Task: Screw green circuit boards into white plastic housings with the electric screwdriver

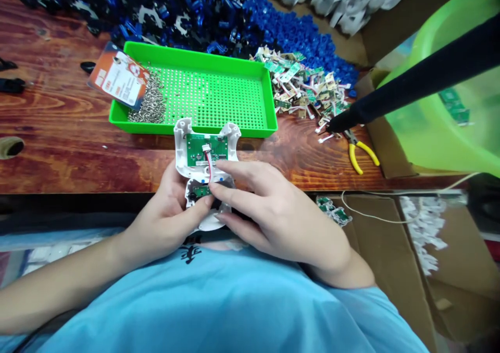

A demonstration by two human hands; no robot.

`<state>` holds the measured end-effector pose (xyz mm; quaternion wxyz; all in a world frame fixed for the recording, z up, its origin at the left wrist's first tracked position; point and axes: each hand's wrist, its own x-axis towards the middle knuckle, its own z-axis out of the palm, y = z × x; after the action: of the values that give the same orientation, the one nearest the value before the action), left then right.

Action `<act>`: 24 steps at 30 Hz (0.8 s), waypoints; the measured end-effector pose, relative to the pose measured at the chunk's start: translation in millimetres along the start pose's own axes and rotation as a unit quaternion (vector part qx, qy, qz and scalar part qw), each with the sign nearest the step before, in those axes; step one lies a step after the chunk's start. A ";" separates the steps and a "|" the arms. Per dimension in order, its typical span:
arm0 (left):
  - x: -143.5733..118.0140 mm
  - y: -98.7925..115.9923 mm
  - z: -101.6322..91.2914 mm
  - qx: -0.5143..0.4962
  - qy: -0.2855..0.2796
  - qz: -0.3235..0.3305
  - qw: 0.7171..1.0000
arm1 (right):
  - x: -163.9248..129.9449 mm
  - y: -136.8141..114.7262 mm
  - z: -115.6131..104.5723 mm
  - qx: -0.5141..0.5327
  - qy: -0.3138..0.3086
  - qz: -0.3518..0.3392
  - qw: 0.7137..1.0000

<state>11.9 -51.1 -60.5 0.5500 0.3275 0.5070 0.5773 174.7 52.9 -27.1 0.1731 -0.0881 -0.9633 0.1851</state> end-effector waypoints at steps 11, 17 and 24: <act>4.2 -1.7 3.6 0.048 0.037 -0.004 0.998 | -9.0 -0.1 36.5 0.427 0.133 0.302 0.842; 5.2 4.9 7.0 0.057 0.060 -0.020 0.996 | 0.4 -1.8 44.5 0.461 0.116 0.293 0.829; 8.1 8.9 -0.3 0.127 0.045 -0.013 0.991 | 5.6 0.4 46.2 0.482 0.141 0.270 0.822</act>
<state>7.4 -42.3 -53.7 0.4880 0.3623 0.6044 0.5151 152.7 39.5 -65.9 0.2707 -0.2756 -0.6540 0.6504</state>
